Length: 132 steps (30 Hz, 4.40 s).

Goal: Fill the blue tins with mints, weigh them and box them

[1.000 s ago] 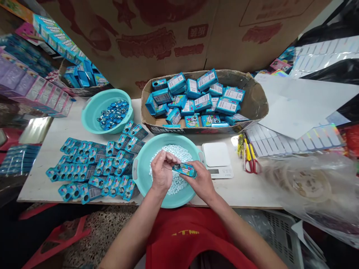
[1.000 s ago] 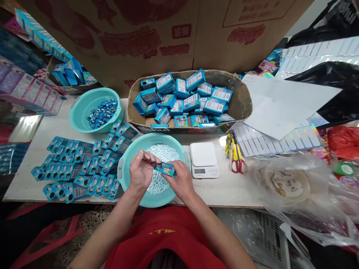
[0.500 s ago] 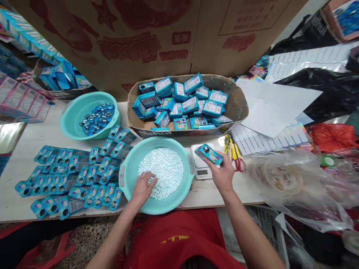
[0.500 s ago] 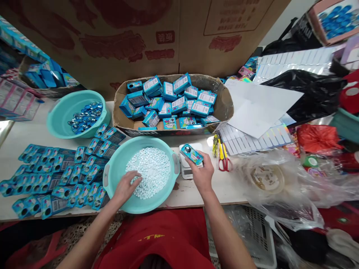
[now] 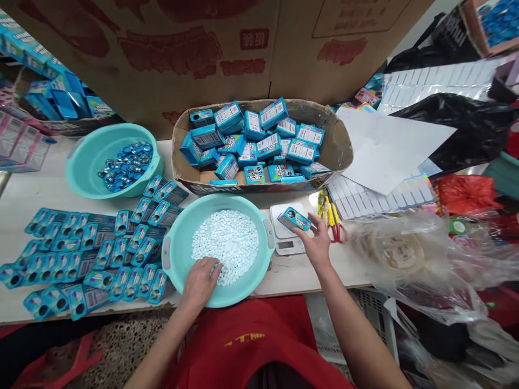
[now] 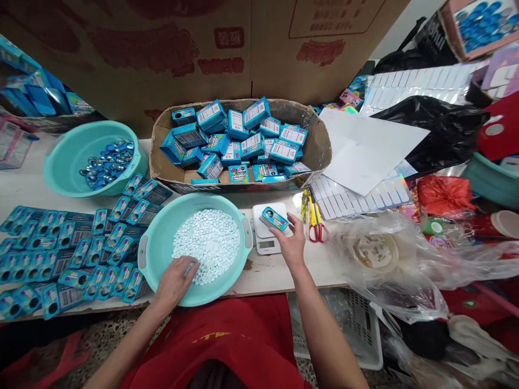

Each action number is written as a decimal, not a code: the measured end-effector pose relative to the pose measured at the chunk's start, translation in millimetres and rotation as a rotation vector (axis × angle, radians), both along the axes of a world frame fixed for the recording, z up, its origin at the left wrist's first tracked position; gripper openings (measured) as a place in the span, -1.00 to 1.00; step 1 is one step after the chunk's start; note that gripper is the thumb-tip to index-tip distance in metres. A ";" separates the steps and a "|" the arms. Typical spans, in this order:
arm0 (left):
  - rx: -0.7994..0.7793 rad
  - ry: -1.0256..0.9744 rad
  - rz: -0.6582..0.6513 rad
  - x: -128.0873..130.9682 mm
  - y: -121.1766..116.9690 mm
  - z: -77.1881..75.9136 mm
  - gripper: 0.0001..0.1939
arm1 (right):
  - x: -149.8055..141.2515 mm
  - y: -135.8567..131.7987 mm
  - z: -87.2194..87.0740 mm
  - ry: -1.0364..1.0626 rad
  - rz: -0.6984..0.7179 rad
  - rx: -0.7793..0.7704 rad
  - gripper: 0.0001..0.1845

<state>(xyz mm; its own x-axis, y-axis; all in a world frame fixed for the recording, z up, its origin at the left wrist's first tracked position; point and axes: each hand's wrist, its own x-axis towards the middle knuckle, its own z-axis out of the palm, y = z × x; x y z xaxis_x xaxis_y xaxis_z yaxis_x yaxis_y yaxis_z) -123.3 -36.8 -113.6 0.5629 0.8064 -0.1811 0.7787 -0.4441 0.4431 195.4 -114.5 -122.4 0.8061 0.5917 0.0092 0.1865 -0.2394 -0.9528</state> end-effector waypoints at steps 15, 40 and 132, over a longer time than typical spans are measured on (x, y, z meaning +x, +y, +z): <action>-0.123 0.072 0.058 6.5 -0.2 9.6 -0.68 | -18.2 -60.7 -26.0 0.150 -0.278 -0.128 -0.48; -0.346 -0.212 0.189 19.9 5.7 15.7 -0.79 | -3.2 16.3 18.4 -0.111 0.053 -0.057 -0.53; 0.044 -0.378 0.744 -54.0 48.7 51.8 -0.68 | -92.4 16.7 71.0 -0.094 0.105 -0.094 -0.35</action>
